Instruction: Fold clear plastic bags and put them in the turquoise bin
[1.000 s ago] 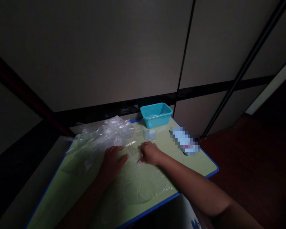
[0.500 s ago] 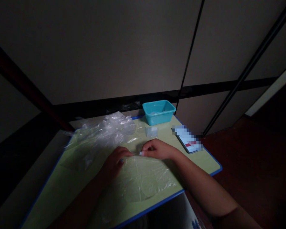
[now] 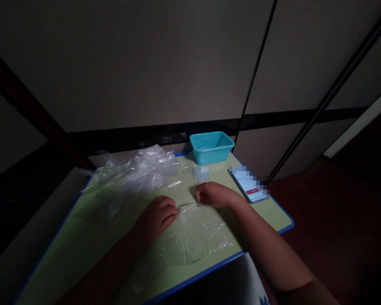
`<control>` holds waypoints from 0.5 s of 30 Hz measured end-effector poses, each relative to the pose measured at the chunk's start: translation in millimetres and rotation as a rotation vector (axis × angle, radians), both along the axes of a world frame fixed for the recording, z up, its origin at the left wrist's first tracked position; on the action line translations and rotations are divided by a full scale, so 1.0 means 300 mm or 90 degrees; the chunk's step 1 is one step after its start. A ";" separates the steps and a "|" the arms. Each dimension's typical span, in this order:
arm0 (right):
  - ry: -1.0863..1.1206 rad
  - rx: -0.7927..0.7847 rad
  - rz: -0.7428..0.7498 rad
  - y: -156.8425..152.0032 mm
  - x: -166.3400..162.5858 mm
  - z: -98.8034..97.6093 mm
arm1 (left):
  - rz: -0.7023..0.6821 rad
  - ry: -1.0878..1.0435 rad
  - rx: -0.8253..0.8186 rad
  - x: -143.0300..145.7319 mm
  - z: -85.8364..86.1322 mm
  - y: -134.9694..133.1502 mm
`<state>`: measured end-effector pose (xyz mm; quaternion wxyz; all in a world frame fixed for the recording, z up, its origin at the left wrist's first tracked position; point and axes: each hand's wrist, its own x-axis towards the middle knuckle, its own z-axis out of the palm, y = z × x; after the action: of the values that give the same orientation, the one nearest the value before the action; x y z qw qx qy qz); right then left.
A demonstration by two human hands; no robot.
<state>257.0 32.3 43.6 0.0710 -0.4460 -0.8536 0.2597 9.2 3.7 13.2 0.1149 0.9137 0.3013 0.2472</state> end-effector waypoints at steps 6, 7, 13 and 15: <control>-0.044 -0.016 -0.022 -0.007 0.012 0.020 | -0.014 0.016 0.040 -0.009 -0.013 0.002; -0.035 -0.002 -0.031 -0.005 0.016 0.019 | -0.016 0.020 0.040 -0.010 -0.012 0.003; -0.015 0.051 -0.101 0.010 0.040 0.023 | -0.050 -0.005 -0.014 -0.015 -0.001 -0.001; 0.008 0.084 -0.117 0.011 0.038 0.022 | -0.050 -0.095 -0.057 -0.018 -0.001 -0.007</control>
<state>268.5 35.6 50.3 0.1295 -0.5152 -0.8238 0.1980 3.9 1.6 12.8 0.1876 0.8978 0.2667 0.2960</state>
